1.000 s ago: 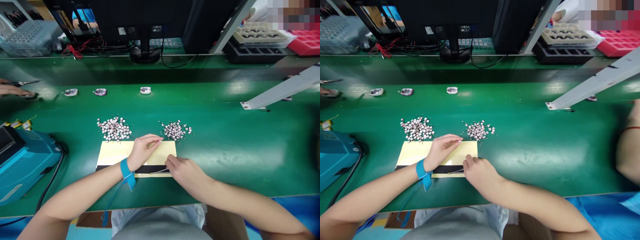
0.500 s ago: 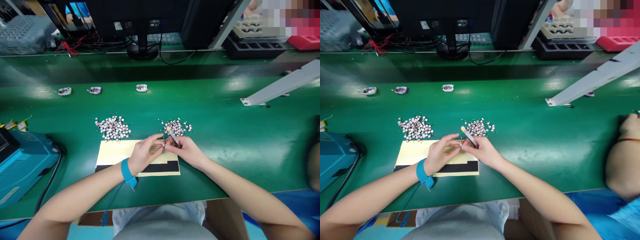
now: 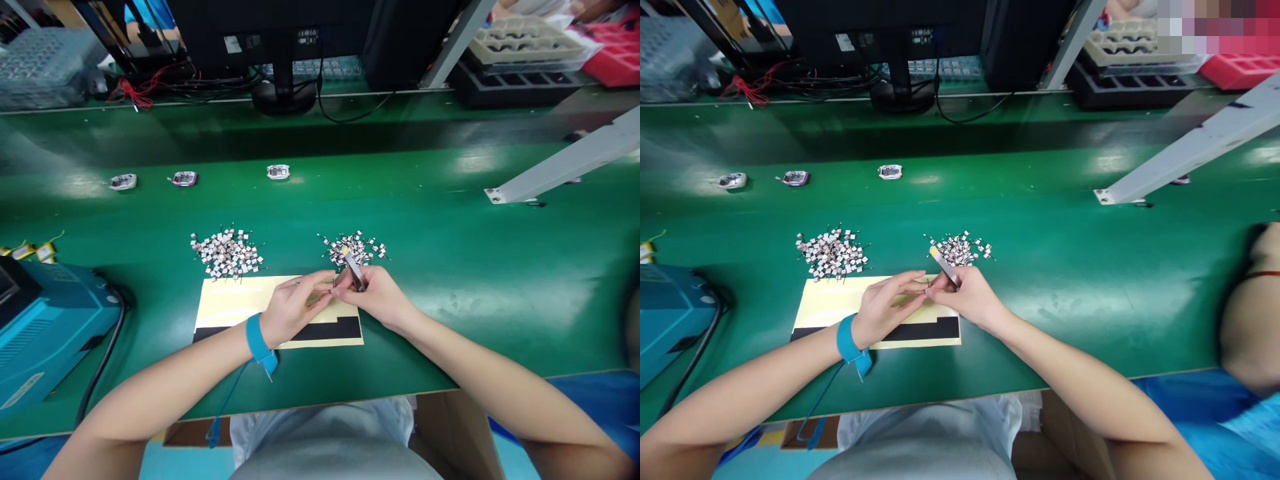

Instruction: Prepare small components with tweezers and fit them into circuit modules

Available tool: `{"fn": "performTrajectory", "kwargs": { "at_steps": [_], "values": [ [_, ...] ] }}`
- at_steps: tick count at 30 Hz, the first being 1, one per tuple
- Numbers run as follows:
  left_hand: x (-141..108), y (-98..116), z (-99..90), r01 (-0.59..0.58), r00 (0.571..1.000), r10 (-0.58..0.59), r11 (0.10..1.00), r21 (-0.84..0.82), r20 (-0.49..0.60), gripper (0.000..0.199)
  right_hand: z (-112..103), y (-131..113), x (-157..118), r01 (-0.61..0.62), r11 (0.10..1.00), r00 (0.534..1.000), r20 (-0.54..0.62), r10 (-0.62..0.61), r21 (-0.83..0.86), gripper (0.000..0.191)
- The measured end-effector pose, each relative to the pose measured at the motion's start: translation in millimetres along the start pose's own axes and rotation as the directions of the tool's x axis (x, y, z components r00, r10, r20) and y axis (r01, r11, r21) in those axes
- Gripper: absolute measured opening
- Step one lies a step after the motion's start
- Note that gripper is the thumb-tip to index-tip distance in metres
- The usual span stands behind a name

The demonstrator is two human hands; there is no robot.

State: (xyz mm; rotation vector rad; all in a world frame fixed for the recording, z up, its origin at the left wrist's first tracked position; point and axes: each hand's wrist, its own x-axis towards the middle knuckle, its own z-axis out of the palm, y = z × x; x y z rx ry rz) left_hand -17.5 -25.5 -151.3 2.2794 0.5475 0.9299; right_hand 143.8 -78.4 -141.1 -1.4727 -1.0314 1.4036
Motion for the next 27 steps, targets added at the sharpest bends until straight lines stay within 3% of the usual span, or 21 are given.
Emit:
{"fn": "performTrajectory", "kwargs": {
  "at_steps": [4, 9, 13, 16, 18, 21, 24, 27],
  "values": [
    [1.7, 0.5, -1.8, 0.049, 0.999, -0.05, 0.999, -0.011, -0.003, 0.036, -3.6, -1.2, 2.2, -0.071, 0.987, 0.997, 0.014, 0.07, 0.142, 0.026],
    [1.1, -0.2, 3.9, -0.002, 1.0, 0.002, 1.0, 0.015, 0.028, 0.036, -4.0, -0.4, 2.0, -0.045, 0.999, 0.999, 0.032, 0.044, 0.029, 0.028],
    [14.8, -6.8, -16.5, -0.112, 0.978, 0.054, 0.952, 0.286, 0.202, 0.029, -21.6, -3.2, 5.4, 0.059, 0.964, 0.988, -0.125, -0.093, -0.259, 0.027],
    [32.5, -18.7, -52.7, -0.096, 0.908, -0.153, 0.83, 0.55, 0.39, 0.025, -39.7, -10.3, 5.4, 0.109, 0.815, 0.937, -0.215, -0.275, -0.569, 0.021],
    [42.1, -29.0, -75.5, -0.081, 0.842, -0.297, 0.756, 0.649, 0.451, 0.022, -44.1, -16.3, 0.1, 0.118, 0.698, 0.946, -0.135, -0.296, -0.706, 0.016],
    [49.0, -41.7, -93.4, -0.117, 0.764, -0.378, 0.717, 0.688, 0.524, 0.018, -34.4, -22.6, -13.6, 0.155, 0.547, 0.986, 0.091, -0.143, -0.823, 0.009],
    [49.7, -44.1, -94.0, -0.172, 0.719, -0.379, 0.715, 0.678, 0.582, 0.017, -16.6, -21.4, -25.4, 0.254, 0.441, 0.966, 0.251, -0.068, -0.861, 0.006],
    [49.3, -40.0, -90.4, -0.224, 0.705, -0.386, 0.675, 0.703, 0.595, 0.018, -6.0, -15.6, -30.5, 0.301, 0.389, 0.949, 0.312, -0.037, -0.871, 0.008]
  ]
}}
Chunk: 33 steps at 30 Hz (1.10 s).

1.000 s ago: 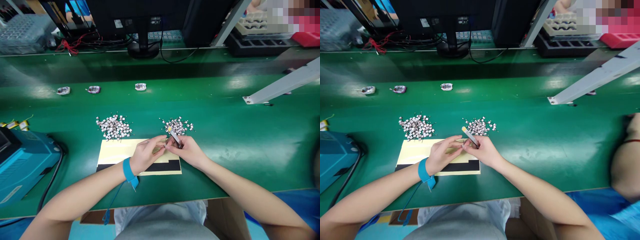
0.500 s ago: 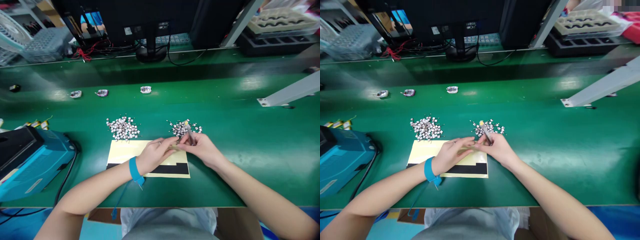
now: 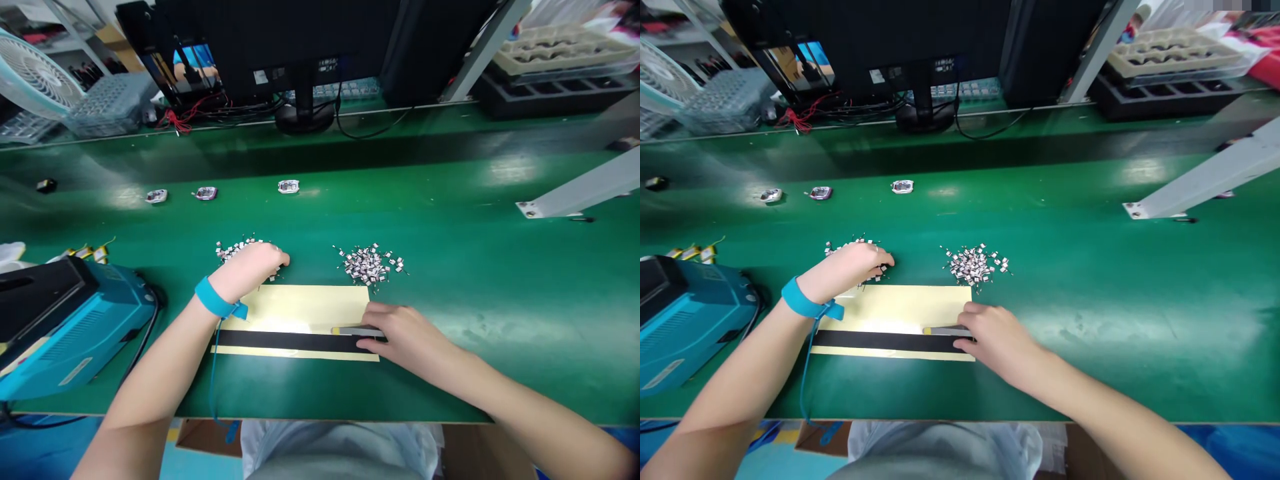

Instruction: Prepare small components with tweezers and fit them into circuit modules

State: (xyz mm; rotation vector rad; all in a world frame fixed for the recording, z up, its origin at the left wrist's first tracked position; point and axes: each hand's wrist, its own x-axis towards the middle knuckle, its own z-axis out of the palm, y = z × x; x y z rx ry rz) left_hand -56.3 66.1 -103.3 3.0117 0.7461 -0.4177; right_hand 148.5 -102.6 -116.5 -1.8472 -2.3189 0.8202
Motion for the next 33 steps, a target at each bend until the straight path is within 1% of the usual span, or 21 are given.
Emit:
{"fn": "performTrajectory", "kwargs": {
  "at_steps": [3, 5, 8, 10, 12, 14, 16, 18, 19, 20, 21, 22, 23, 25, 26, 27, 28, 30, 31, 32, 33],
  "values": [
    [0.3, 2.9, -1.0, 0.004, 1.0, -0.003, 0.999, 0.047, -0.008, 0.019, 4.5, -0.8, -0.9, -0.009, 0.999, 0.999, 0.032, 0.011, -0.048, 0.011],
    [1.5, 4.6, -1.3, -0.007, 0.999, 0.007, 1.0, -0.006, -0.049, 0.02, 5.4, -1.6, -2.3, -0.018, 0.997, 0.998, 0.055, 0.022, -0.072, 0.013],
    [4.7, 13.6, -2.1, -0.013, 0.983, -0.025, 0.979, -0.204, -0.184, 0.021, 7.9, -6.5, -5.2, -0.013, 0.988, 0.996, 0.086, 0.027, -0.154, 0.015],
    [7.2, 25.7, -1.8, -0.06, 0.95, -0.066, 0.921, -0.385, -0.307, 0.021, 11.3, -11.2, -6.8, 0.005, 0.972, 0.997, 0.08, 0.014, -0.233, 0.017],
    [9.7, 41.3, 1.4, -0.138, 0.915, -0.119, 0.807, -0.575, -0.386, 0.018, 15.8, -15.5, -7.9, 0.032, 0.954, 0.999, 0.042, -0.02, -0.298, 0.019],
    [12.0, 57.2, 8.9, -0.186, 0.908, -0.177, 0.642, -0.744, -0.38, 0.016, 20.6, -18.7, -8.6, 0.065, 0.934, 0.998, -0.004, -0.07, -0.353, 0.019],
    [13.8, 70.4, 19.4, -0.173, 0.922, -0.236, 0.455, -0.874, -0.306, 0.014, 25.1, -20.9, -9.1, 0.094, 0.904, 0.99, -0.053, -0.128, -0.417, 0.02],
    [14.8, 79.1, 29.6, -0.139, 0.942, -0.26, 0.274, -0.952, -0.212, 0.012, 28.8, -22.7, -9.5, 0.105, 0.875, 0.98, -0.099, -0.171, -0.473, 0.023],
    [15.1, 81.5, 33.4, -0.121, 0.95, -0.261, 0.199, -0.973, -0.171, 0.011, 30.0, -23.6, -9.6, 0.101, 0.864, 0.976, -0.119, -0.182, -0.492, 0.023],
    [15.2, 82.8, 36.1, -0.108, 0.956, -0.256, 0.142, -0.984, -0.142, 0.011, 30.7, -24.5, -9.6, 0.093, 0.858, 0.974, -0.132, -0.183, -0.505, 0.023],
    [15.4, 83.1, 37.7, -0.103, 0.961, -0.248, 0.108, -0.989, -0.127, 0.012, 30.7, -25.2, -9.6, 0.086, 0.856, 0.975, -0.132, -0.176, -0.51, 0.022],
    [15.5, 82.7, 38.2, -0.104, 0.963, -0.24, 0.098, -0.99, -0.125, 0.013, 30.1, -25.7, -9.4, 0.082, 0.859, 0.979, -0.121, -0.165, -0.505, 0.022],
    [15.8, 81.8, 38.0, -0.108, 0.964, -0.233, 0.108, -0.988, -0.131, 0.016, 28.7, -25.8, -9.0, 0.083, 0.866, 0.984, -0.1, -0.151, -0.493, 0.021],
    [16.6, 79.5, 36.7, -0.112, 0.963, -0.224, 0.158, -0.981, -0.147, 0.02, 24.2, -24.1, -7.4, 0.079, 0.892, 0.993, -0.047, -0.112, -0.445, 0.02],
    [17.1, 78.5, 36.2, -0.11, 0.963, -0.226, 0.174, -0.979, -0.148, 0.02, 21.3, -21.9, -6.1, 0.071, 0.912, 0.996, -0.021, -0.087, -0.404, 0.02],
    [17.6, 77.9, 36.1, -0.107, 0.961, -0.234, 0.171, -0.979, -0.146, 0.019, 18.2, -18.7, -4.3, 0.06, 0.938, 0.998, 0.004, -0.062, -0.341, 0.019],
    [18.0, 77.8, 36.2, -0.108, 0.959, -0.247, 0.148, -0.983, -0.142, 0.019, 15.0, -14.7, -2.0, 0.046, 0.967, 0.999, 0.021, -0.042, -0.251, 0.017],
    [18.2, 78.6, 36.8, -0.116, 0.954, -0.274, 0.047, -0.992, -0.125, 0.018, 8.9, -5.2, 3.7, 0.009, 1.0, 1.0, -0.002, -0.009, 0.016, 0.012],
    [17.9, 79.5, 37.1, -0.124, 0.951, -0.286, -0.013, -0.992, -0.115, 0.018, 6.3, -0.6, 6.9, -0.007, 0.984, 0.999, -0.044, 0.016, 0.179, 0.007],
    [17.5, 80.6, 37.2, -0.135, 0.948, -0.299, -0.068, -0.989, -0.109, 0.018, 4.0, 3.3, 10.1, -0.021, 0.94, 0.994, -0.095, 0.057, 0.341, 0.003],
    [16.9, 81.8, 37.0, -0.15, 0.943, -0.314, -0.111, -0.982, -0.108, 0.018, 2.2, 6.2, 13.1, -0.029, 0.873, 0.983, -0.146, 0.114, 0.487, 0.006]
  ]
}}
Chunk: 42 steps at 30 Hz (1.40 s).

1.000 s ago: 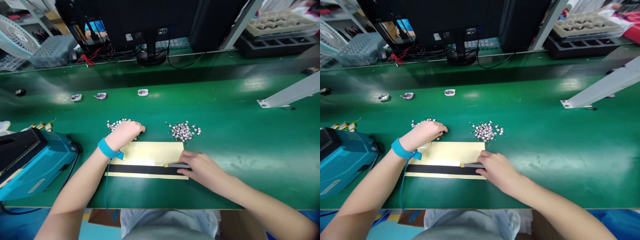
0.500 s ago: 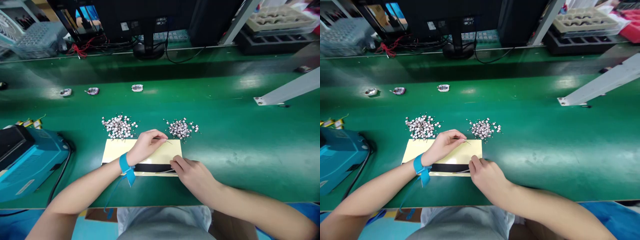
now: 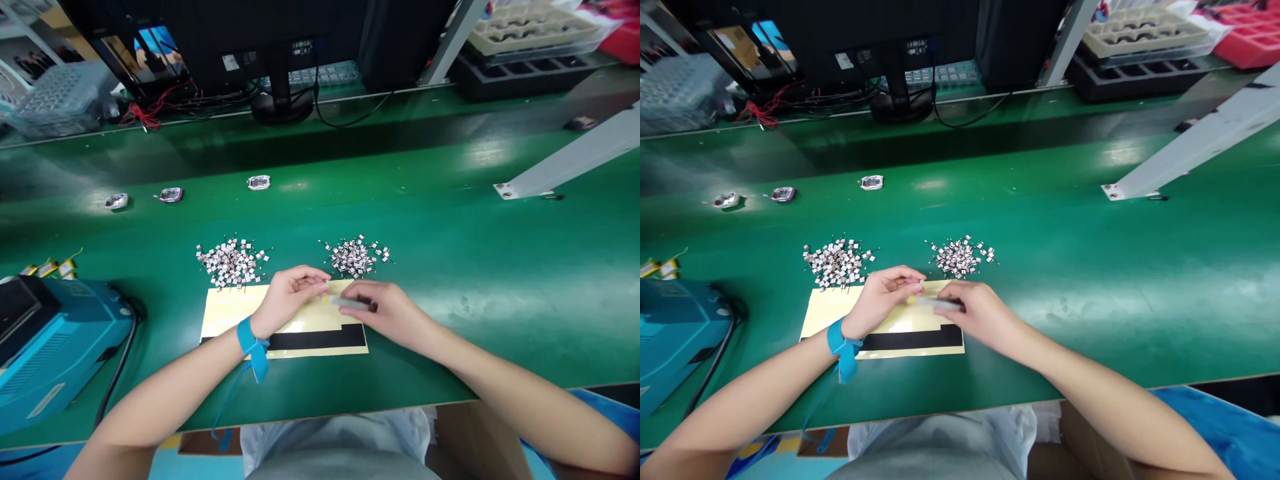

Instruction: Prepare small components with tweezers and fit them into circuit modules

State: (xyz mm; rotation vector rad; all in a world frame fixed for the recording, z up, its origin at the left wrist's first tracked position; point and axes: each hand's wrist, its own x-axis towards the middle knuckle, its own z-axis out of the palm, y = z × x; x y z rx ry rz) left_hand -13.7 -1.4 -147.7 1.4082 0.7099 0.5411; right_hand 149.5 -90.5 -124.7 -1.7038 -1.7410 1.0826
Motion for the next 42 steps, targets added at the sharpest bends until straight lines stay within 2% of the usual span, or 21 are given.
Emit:
{"fn": "performTrajectory", "kwargs": {
  "at_steps": [2, 4, 8, 11, 17, 25, 28, 31, 37, 42],
  "values": [
    [-2.0, 0.9, 1.9, -0.024, 0.999, 0.022, 0.998, -0.058, -0.034, 0.017, -1.8, 0.6, 5.4, -0.03, 0.959, 0.991, -0.116, 0.065, 0.282, 0.014],
    [-4.0, 2.3, 3.6, -0.073, 0.995, 0.068, 0.995, -0.065, -0.068, 0.015, -0.2, -1.6, 8.5, -0.013, 0.87, 0.983, -0.155, 0.102, 0.493, 0.016],
    [-8.0, 4.3, 5.9, -0.222, 0.969, 0.227, 0.973, 0.064, -0.099, 0.01, 6.8, -6.3, 9.9, 0.018, 0.73, 0.982, -0.149, 0.115, 0.683, 0.016],
    [-10.9, 4.5, 7.2, -0.298, 0.94, 0.323, 0.935, 0.191, -0.111, 0.007, 9.1, -6.4, 9.3, -0.004, 0.711, 0.982, -0.131, 0.135, 0.704, 0.017],
    [-13.3, 2.9, 8.8, -0.384, 0.898, 0.43, 0.87, 0.308, -0.096, 0.01, 6.2, -5.1, 8.2, -0.021, 0.769, 0.986, -0.113, 0.121, 0.639, 0.02],
    [-14.6, 4.3, 8.5, -0.433, 0.864, 0.501, 0.79, 0.434, -0.049, 0.009, 3.9, -8.8, 6.8, 0.002, 0.866, 0.993, -0.107, 0.059, 0.499, 0.018],
    [-15.6, 4.3, 8.7, -0.454, 0.848, 0.528, 0.764, 0.458, -0.042, 0.008, 4.5, -8.5, 6.6, -0.009, 0.871, 0.992, -0.105, 0.07, 0.491, 0.019],
    [-15.9, 3.1, 8.4, -0.44, 0.853, 0.52, 0.766, 0.469, -0.048, 0.007, 5.4, -7.3, 7.5, -0.029, 0.866, 0.991, -0.1, 0.09, 0.499, 0.02],
    [-16.5, -1.2, 8.6, -0.442, 0.854, 0.52, 0.762, 0.474, -0.039, 0.007, 8.9, -9.3, 11.3, -0.08, 0.813, 0.979, -0.106, 0.172, 0.577, 0.017],
    [-16.3, 0.4, 8.2, -0.411, 0.877, 0.478, 0.79, 0.456, -0.039, 0.007, 8.0, -2.5, 14.0, -0.056, 0.626, 0.984, -0.064, 0.168, 0.778, 0.018]
  ]
}}
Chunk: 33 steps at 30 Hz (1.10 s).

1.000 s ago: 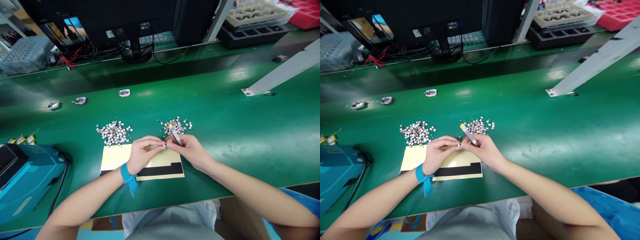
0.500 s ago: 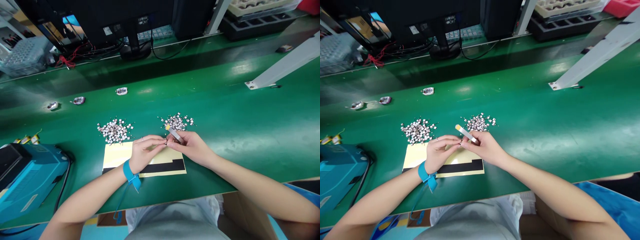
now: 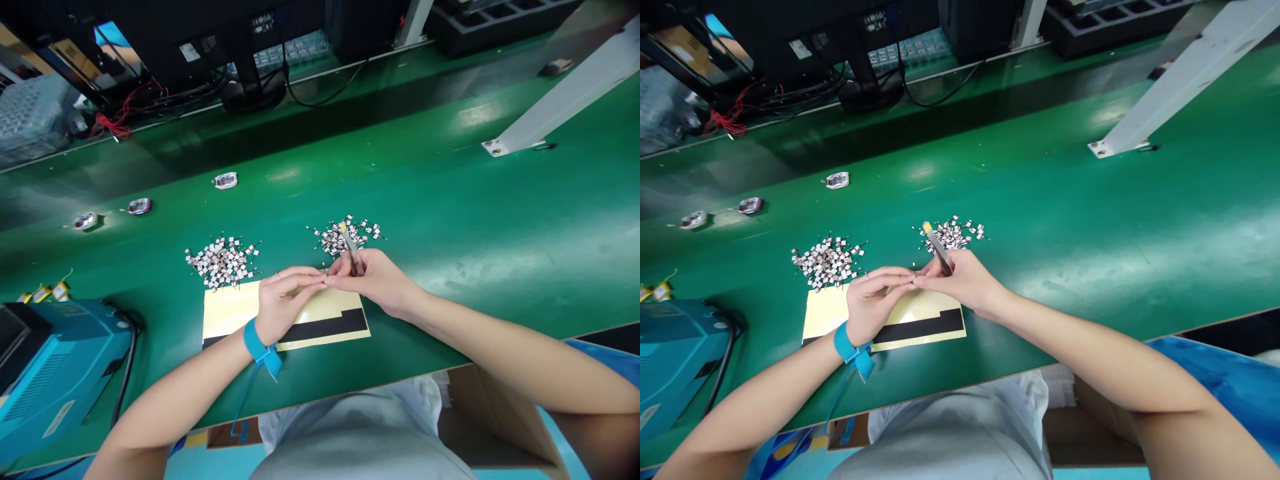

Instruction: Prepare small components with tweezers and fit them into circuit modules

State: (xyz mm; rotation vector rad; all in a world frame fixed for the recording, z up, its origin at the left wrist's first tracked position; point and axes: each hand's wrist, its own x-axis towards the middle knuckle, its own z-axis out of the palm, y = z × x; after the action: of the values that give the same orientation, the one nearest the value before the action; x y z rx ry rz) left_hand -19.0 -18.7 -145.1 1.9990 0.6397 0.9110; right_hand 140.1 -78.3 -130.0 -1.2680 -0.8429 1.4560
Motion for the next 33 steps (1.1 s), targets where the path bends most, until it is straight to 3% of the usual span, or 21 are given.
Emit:
{"fn": "performTrajectory", "kwargs": {
  "at_steps": [7, 10, 12, 14, 16, 20, 23, 26, 29, 33],
  "values": [
    [0.2, 1.2, 3.2, 0.104, 0.994, -0.1, 0.992, -0.074, 0.045, 0.006, -6.1, 1.7, 1.8, -0.117, 0.993, 0.991, 0.065, 0.119, -0.033, 0.028],
    [7.2, 1.2, -2.0, 0.04, 0.99, -0.038, 0.999, -0.013, 0.134, 0.012, -9.0, -0.2, 2.8, -0.064, 0.993, 0.997, 0.044, 0.069, -0.101, 0.029],
    [17.6, 0.4, -14.2, -0.046, 0.979, 0.017, 0.989, 0.139, 0.201, 0.013, -17.9, -3.0, 4.9, 0.023, 0.954, 0.996, -0.072, -0.047, -0.298, 0.026],
    [30.4, -1.5, -32.8, -0.101, 0.978, 0.027, 0.93, 0.354, 0.207, 0.008, -30.6, -7.8, 6.8, 0.09, 0.827, 0.964, -0.159, -0.212, -0.555, 0.021],
    [42.0, -4.4, -53.3, -0.086, 0.976, -0.041, 0.829, 0.552, 0.214, 0.014, -41.7, -13.5, 6.2, 0.107, 0.682, 0.949, -0.13, -0.288, -0.724, 0.019],
    [53.0, -13.0, -79.0, -0.118, 0.917, -0.234, 0.616, 0.779, 0.324, 0.02, -39.7, -19.5, -6.8, 0.13, 0.45, 0.991, 0.101, -0.087, -0.884, 0.009],
    [52.6, -19.3, -81.7, -0.216, 0.869, -0.269, 0.548, 0.808, 0.415, 0.023, -21.7, -14.7, -20.8, 0.208, 0.27, 0.969, 0.235, 0.072, -0.94, 0.006],
    [52.1, -21.9, -80.7, -0.248, 0.844, -0.304, 0.509, 0.824, 0.442, 0.024, -7.5, -7.2, -30.5, 0.272, 0.155, 0.951, 0.29, 0.111, -0.95, 0.009],
    [53.8, -19.3, -80.8, -0.215, 0.844, -0.312, 0.547, 0.809, 0.435, 0.023, -2.7, -4.0, -34.8, 0.29, 0.056, 0.948, 0.295, 0.119, -0.955, 0.012],
    [52.5, -9.0, -71.7, -0.039, 0.884, -0.267, 0.775, 0.63, 0.383, 0.023, -1.0, -4.3, -38.0, 0.332, -0.081, 0.938, 0.319, 0.134, -0.94, 0.014]
  ]
}}
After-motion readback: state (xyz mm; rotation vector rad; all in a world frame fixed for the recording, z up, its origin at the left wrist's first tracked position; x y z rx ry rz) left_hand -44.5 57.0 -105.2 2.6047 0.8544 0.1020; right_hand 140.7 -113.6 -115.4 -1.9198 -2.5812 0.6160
